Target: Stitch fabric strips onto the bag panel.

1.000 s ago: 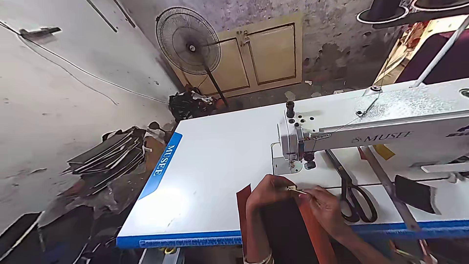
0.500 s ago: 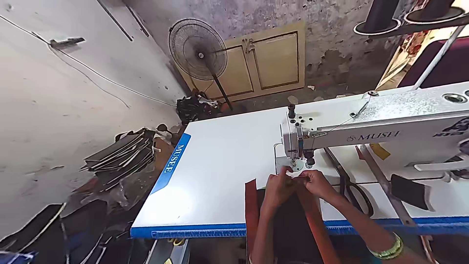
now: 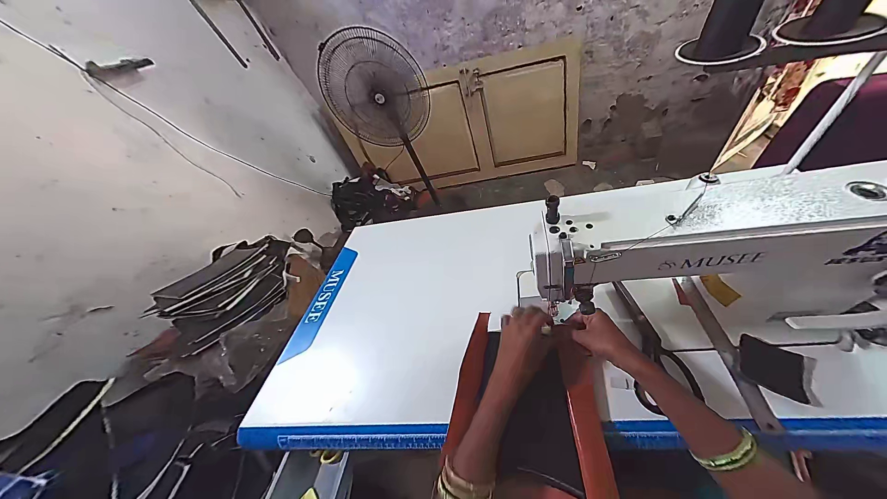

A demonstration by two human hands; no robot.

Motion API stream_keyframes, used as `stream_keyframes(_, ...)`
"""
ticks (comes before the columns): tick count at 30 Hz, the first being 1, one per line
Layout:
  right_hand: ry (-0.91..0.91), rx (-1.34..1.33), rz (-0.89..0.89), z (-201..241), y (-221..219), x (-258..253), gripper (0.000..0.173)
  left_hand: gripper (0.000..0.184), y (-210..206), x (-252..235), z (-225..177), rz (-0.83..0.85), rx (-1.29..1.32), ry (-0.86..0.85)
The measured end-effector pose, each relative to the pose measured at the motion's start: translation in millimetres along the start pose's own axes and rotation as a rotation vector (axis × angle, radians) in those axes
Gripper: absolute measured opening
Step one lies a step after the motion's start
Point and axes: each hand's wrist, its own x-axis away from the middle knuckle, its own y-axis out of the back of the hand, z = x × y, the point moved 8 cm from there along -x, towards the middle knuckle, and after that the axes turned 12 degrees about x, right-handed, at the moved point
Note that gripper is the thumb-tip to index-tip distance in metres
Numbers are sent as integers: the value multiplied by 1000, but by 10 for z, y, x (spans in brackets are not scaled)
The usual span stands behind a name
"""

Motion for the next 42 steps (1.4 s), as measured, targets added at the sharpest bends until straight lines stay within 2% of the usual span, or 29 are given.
stream_keyframes(1, 2, 18, -2, 21, 5, -1, 22, 20, -88, 109, -94, 0, -64, 37)
stream_keyframes(5, -18, 110, -80, 62, 6, 54, 28, 31, -326, 504, -185, -108, -82, 37)
stream_keyframes(8, 103, 313, -380, 128, 70, 215, 32, 34, -322, 490, -146, -57, -86, 25)
stream_keyframes(10, 347, 435, -627, 260, 24, 408, 20, 33, -307, 458, -148, -80, -136, -16)
stream_keyframes(12, 426, 489, -541, 302, -136, 517, 23, 31, -293, 447, -133, -102, -163, -36)
stream_keyframes(16, 365, 615, -415, 200, -296, 502, 41, 34, -278, 345, -52, -62, -158, -4)
stream_keyframes(25, 309, 586, -340, 196, -183, 253, 39, 32, -244, 110, 96, -5, -138, -17)
stream_keyframes(33, 310, 537, -400, 142, -172, 261, 37, 31, -211, 103, 95, -40, -170, -56)
stream_keyframes(38, 318, 549, -423, 134, -186, 262, 36, 33, -177, 79, 172, 74, -82, -28)
stream_keyframes(42, 319, 598, -480, 128, -221, 265, 36, 31, -173, 87, 178, 36, -62, -44)
